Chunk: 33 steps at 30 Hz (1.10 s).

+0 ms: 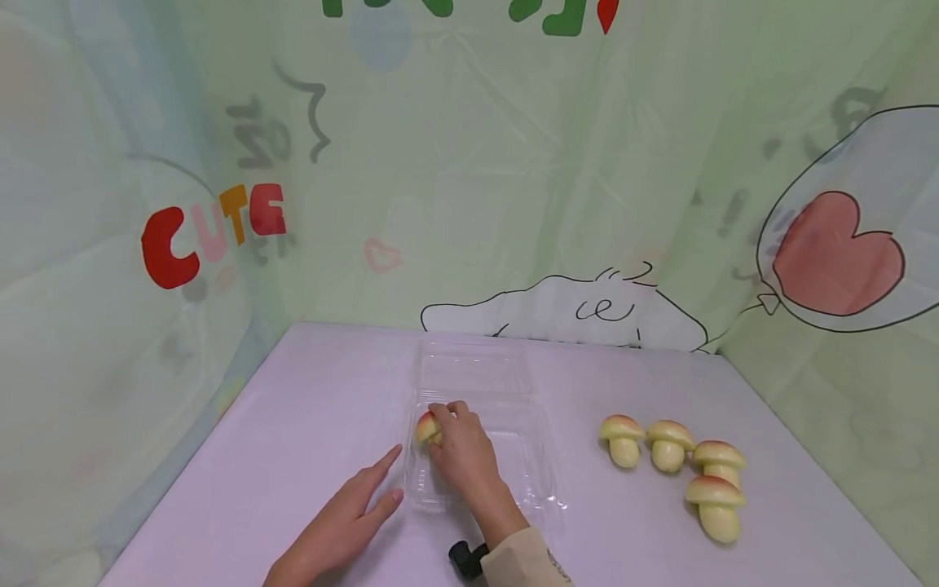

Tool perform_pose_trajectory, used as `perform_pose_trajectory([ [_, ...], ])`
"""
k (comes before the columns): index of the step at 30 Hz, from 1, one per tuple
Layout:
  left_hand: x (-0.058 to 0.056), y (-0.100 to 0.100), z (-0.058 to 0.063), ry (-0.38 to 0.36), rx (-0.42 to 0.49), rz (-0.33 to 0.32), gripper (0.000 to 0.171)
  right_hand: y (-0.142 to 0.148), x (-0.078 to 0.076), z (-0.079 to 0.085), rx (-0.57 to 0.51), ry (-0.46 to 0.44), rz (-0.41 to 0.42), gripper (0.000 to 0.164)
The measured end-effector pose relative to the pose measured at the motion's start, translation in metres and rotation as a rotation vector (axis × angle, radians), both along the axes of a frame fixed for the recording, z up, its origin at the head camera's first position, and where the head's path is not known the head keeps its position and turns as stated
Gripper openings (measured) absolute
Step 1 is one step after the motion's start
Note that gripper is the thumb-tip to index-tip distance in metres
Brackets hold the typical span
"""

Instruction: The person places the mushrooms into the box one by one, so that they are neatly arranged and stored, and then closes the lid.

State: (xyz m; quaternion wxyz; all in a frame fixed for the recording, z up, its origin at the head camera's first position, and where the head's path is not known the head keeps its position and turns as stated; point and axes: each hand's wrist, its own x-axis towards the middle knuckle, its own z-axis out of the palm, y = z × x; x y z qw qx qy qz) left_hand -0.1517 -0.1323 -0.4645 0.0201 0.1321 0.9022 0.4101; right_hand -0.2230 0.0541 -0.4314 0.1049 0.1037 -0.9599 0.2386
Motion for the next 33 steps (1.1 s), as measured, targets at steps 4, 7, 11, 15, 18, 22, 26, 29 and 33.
perform_pose_trajectory([
  [4,0.000,0.000,0.000,-0.005,0.000,0.000,0.062,0.001,0.000,-0.002,-0.003,-0.003,0.003,0.054],
  [7,0.000,0.001,0.001,-0.010,0.002,0.000,0.062,0.001,0.000,-0.003,-0.007,-0.011,0.004,0.055],
  [11,0.000,0.001,0.002,-0.020,0.004,-0.002,0.063,0.002,0.000,-0.003,-0.017,-0.023,-0.001,0.058],
  [15,0.000,0.001,0.001,-0.018,0.007,-0.002,0.062,0.002,0.001,-0.002,-0.033,-0.038,-0.013,0.060],
  [18,0.000,0.000,0.000,-0.001,0.007,-0.005,0.062,0.003,0.001,-0.002,-0.046,-0.045,-0.024,0.060],
  [22,0.001,-0.001,0.000,0.015,0.008,-0.012,0.062,0.008,0.002,-0.001,-0.066,-0.041,-0.032,0.061],
  [26,0.002,-0.001,0.001,0.030,0.011,-0.007,0.062,0.014,0.004,0.002,-0.081,-0.010,-0.026,0.062],
  [29,0.002,-0.001,0.001,0.038,0.014,-0.006,0.062,0.020,0.006,0.004,-0.089,0.010,-0.016,0.062],
  [33,0.002,0.000,0.000,0.042,0.012,-0.012,0.063,0.026,0.010,0.005,-0.095,0.017,-0.019,0.061],
])
